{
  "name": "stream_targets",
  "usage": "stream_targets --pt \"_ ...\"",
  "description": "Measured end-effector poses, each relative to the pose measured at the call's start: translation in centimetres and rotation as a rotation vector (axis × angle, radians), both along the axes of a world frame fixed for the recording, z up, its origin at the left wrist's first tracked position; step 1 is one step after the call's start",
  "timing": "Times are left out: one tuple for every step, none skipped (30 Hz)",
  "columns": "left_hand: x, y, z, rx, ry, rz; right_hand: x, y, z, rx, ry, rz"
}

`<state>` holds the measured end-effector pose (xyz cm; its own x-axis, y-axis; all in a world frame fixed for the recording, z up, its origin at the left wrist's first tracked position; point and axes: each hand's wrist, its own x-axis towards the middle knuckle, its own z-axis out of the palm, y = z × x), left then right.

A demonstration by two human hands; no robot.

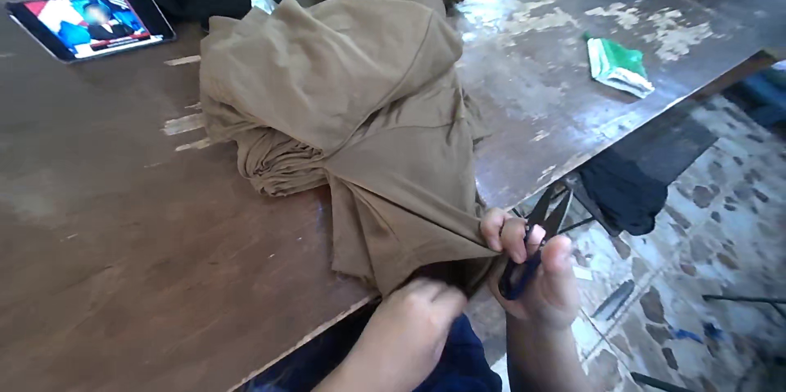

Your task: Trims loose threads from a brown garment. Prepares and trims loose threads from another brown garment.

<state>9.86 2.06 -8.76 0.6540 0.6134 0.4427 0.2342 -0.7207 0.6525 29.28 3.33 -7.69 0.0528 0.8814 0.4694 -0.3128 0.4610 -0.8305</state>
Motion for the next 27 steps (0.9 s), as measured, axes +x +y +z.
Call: stream_targets --pt "-0.7 0.0 0.3 -0.024 -0.043 -0.071 0.2 0.1 -0.1 0.003 -0.018 -0.002" --pt "-1.5 0.0 0.9 -0.056 -0.109 -0.118 0.5 0.0 -0.1 0.006 -0.045 0.001" --pt "-2.0 -0.1 1.5 -0.076 -0.178 -0.078 0.6 -0.1 0.0 0.004 -0.077 0.006" --pt "-2.4 -0.2 2.0 -0.061 -0.180 0.054 0.7 -0.2 0.1 0.008 -0.104 0.022" --pt "-2.6 0.0 2.4 -0.030 -0.102 0.219 0.6 -0.3 0.3 0.021 -0.117 0.038" --pt "-2.6 0.6 2.5 -0.009 -0.005 0.352 0.4 -0.3 0.5 0.039 -0.123 0.049" --pt "-2.4 1.4 2.4 0.000 0.069 0.446 0.3 -0.3 0.8 0.064 -0.133 0.053" --pt "-2.3 2.3 2.3 -0.004 0.080 0.513 0.1 -0.2 1.1 0.093 -0.151 0.039" --pt "-2.5 3.2 2.6 -0.036 0.019 0.540 0.0 0.0 1.3 0.118 -0.180 0.009" --pt "-3.4 4.1 3.2 -0.083 -0.105 0.514 -0.1 0.3 1.3 0.134 -0.226 -0.030" --pt "-4.9 5.1 3.9 -0.149 -0.299 0.424 -0.1 0.5 1.1 0.141 -0.281 -0.068" --pt "-6.5 6.6 4.7 -0.177 -0.511 0.355 -0.1 0.7 0.7 0.141 -0.331 -0.100" --pt "-8.0 8.0 5.6 -0.152 -0.693 0.355 -0.1 0.8 0.1 0.132 -0.386 -0.115" --pt "-9.4 9.1 6.5 -0.129 -0.863 0.372 -0.2 0.9 -0.4 0.122 -0.456 -0.108" --pt "-10.5 9.6 7.2 -0.100 -0.952 0.373 -0.4 0.7 -0.9 0.115 -0.535 -0.079" --pt "-11.1 9.5 7.7 -0.082 -0.960 0.344 -0.6 0.6 -1.4 0.115 -0.629 -0.045" --pt "-11.0 9.1 8.0 -0.081 -0.889 0.304 -0.8 0.4 -1.9 0.140 -0.734 -0.018" --pt "-10.5 8.3 7.9 -0.110 -0.769 0.248 -1.0 0.3 -2.4 0.185 -0.829 -0.006" --pt "-9.8 7.4 7.5 -0.161 -0.606 0.198 -1.2 0.3 -3.0 0.233 -0.899 -0.015" --pt "-9.0 6.5 6.8 -0.203 -0.414 0.153 -1.2 0.3 -3.4 0.271 -0.940 -0.027" --pt "-8.5 5.8 5.8 -0.220 -0.222 0.110 -1.3 0.3 -3.6 0.292 -0.944 -0.031" --pt "-7.9 5.3 4.7 -0.201 -0.041 0.074 -1.3 0.3 -3.7 0.298 -0.923 -0.024" --pt "-7.3 4.8 3.6 -0.166 0.117 0.056 -1.2 0.4 -3.6 0.290 -0.892 -0.003" --pt "-6.8 4.3 2.5 -0.133 0.212 0.066 -1.2 0.4 -3.4 0.272 -0.861 0.024" --pt "-6.4 3.9 1.5 -0.091 0.237 0.113 -1.1 0.4 -3.0 0.250 -0.823 0.053" --pt "-6.2 3.5 0.7 -0.043 0.205 0.189 -1.0 0.3 -2.5 0.229 -0.770 0.083" --pt "-6.2 3.2 0.0 0.008 0.148 0.286 -0.9 0.3 -1.9 0.220 -0.709 0.106"
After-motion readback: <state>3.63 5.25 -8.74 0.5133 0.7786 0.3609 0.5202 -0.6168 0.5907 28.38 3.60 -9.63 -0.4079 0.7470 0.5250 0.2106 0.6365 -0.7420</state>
